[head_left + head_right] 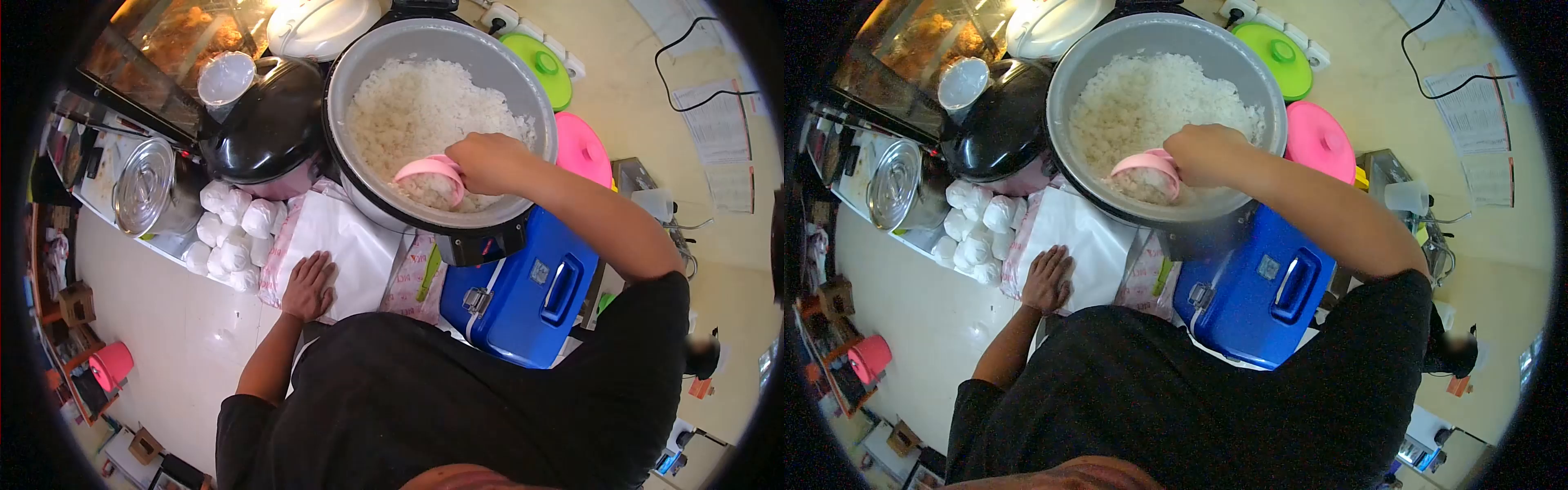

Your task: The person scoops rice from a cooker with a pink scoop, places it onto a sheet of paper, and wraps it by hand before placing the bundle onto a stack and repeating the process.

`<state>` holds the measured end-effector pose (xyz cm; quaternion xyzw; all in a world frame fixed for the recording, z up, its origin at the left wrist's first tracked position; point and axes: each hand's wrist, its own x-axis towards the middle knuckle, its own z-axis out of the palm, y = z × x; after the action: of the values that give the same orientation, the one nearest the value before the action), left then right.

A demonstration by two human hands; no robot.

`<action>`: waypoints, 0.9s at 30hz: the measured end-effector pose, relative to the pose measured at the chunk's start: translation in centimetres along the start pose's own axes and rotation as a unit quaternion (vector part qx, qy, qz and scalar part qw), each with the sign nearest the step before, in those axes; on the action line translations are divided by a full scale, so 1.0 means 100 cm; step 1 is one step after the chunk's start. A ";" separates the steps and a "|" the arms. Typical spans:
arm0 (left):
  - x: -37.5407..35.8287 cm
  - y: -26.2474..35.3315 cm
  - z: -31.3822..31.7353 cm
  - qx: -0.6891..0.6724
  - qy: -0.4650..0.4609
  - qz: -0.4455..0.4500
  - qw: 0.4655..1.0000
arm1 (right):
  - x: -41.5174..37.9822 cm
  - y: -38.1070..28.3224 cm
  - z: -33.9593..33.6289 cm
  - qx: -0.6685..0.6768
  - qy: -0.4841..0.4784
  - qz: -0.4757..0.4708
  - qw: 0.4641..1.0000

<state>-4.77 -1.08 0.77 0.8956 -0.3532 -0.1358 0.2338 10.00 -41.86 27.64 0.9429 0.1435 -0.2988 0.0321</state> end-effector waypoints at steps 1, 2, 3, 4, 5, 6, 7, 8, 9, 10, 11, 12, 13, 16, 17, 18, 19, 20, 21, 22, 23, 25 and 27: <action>0.000 -0.002 0.002 0.002 -0.004 -0.003 1.000 | -0.005 0.003 0.001 -0.004 0.016 -0.009 1.000; 0.000 -0.003 0.003 0.004 -0.007 -0.006 1.000 | -0.010 0.006 -0.002 -0.007 0.019 -0.009 1.000; 0.001 -0.002 0.003 0.005 -0.005 -0.006 1.000 | -0.018 0.006 -0.011 -0.010 0.023 -0.009 1.000; 0.001 -0.001 0.002 0.007 -0.003 -0.006 1.000 | -0.022 0.008 -0.016 -0.013 0.025 -0.010 1.000; 0.000 -0.001 0.002 0.009 -0.002 -0.005 1.000 | -0.020 0.020 -0.012 0.008 0.032 -0.038 0.999; 0.000 -0.001 0.002 0.011 -0.002 -0.004 1.000 | -0.013 0.040 -0.005 0.030 0.038 -0.064 0.997; 0.000 -0.002 0.003 0.012 -0.002 -0.002 1.000 | -0.008 0.051 -0.004 0.052 0.045 -0.090 0.994; 0.000 -0.002 0.003 0.014 -0.003 0.000 1.000 | -0.005 0.056 -0.003 0.037 0.093 -0.045 0.994; 0.000 -0.001 0.004 0.015 -0.006 -0.001 1.000 | -0.003 0.056 -0.006 0.022 0.141 0.000 0.990; 0.000 -0.001 0.003 0.017 -0.007 -0.002 1.000 | -0.002 0.054 -0.009 0.006 0.188 0.044 0.981; 0.001 -0.001 0.003 0.019 -0.008 -0.005 1.000 | -0.001 0.049 -0.005 -0.007 0.198 0.036 0.980; 0.001 -0.001 0.004 0.014 -0.003 -0.001 1.000 | -0.002 0.040 0.005 -0.020 0.208 0.028 0.977; 0.001 -0.002 0.005 0.010 0.002 0.001 1.000 | -0.001 0.032 0.016 -0.031 0.219 0.018 0.975; 0.000 -0.001 0.000 0.014 0.005 0.004 1.000 | 0.004 0.033 0.012 -0.091 0.215 0.021 0.972; 0.001 0.001 -0.001 0.017 0.006 0.007 1.000 | 0.005 0.035 0.007 -0.087 0.210 0.045 0.973; 0.001 0.001 0.001 0.017 0.006 0.004 1.000 | 0.006 0.035 0.009 -0.084 0.176 0.046 0.980; 0.001 0.000 0.003 0.018 0.005 0.002 1.000 | 0.009 0.033 0.014 -0.078 0.143 0.048 0.985; 0.000 -0.001 0.004 0.019 0.004 0.001 1.000 | 0.010 0.031 0.017 -0.072 0.110 0.050 0.990; 0.000 -0.002 0.003 0.015 0.007 0.003 1.000 | 0.010 0.029 0.016 -0.070 0.104 0.033 0.992; 0.001 -0.002 0.003 0.011 0.010 0.005 1.000 | 0.008 0.027 0.015 -0.069 0.097 0.015 0.993; 0.000 -0.002 0.003 0.007 0.013 0.005 1.000 | 0.007 0.023 0.014 -0.067 0.089 -0.004 0.994; 0.000 -0.001 0.001 0.012 0.008 0.004 1.000 | -0.002 0.010 0.010 -0.070 0.039 0.002 0.997; 0.000 0.000 0.001 0.013 0.006 0.006 1.000 | -0.012 0.004 0.007 -0.054 0.015 -0.001 0.998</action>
<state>-4.79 -1.11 0.67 0.8972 -0.3593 -0.1245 0.2248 8.82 -42.65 27.72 0.9442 0.1607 -0.2761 0.0806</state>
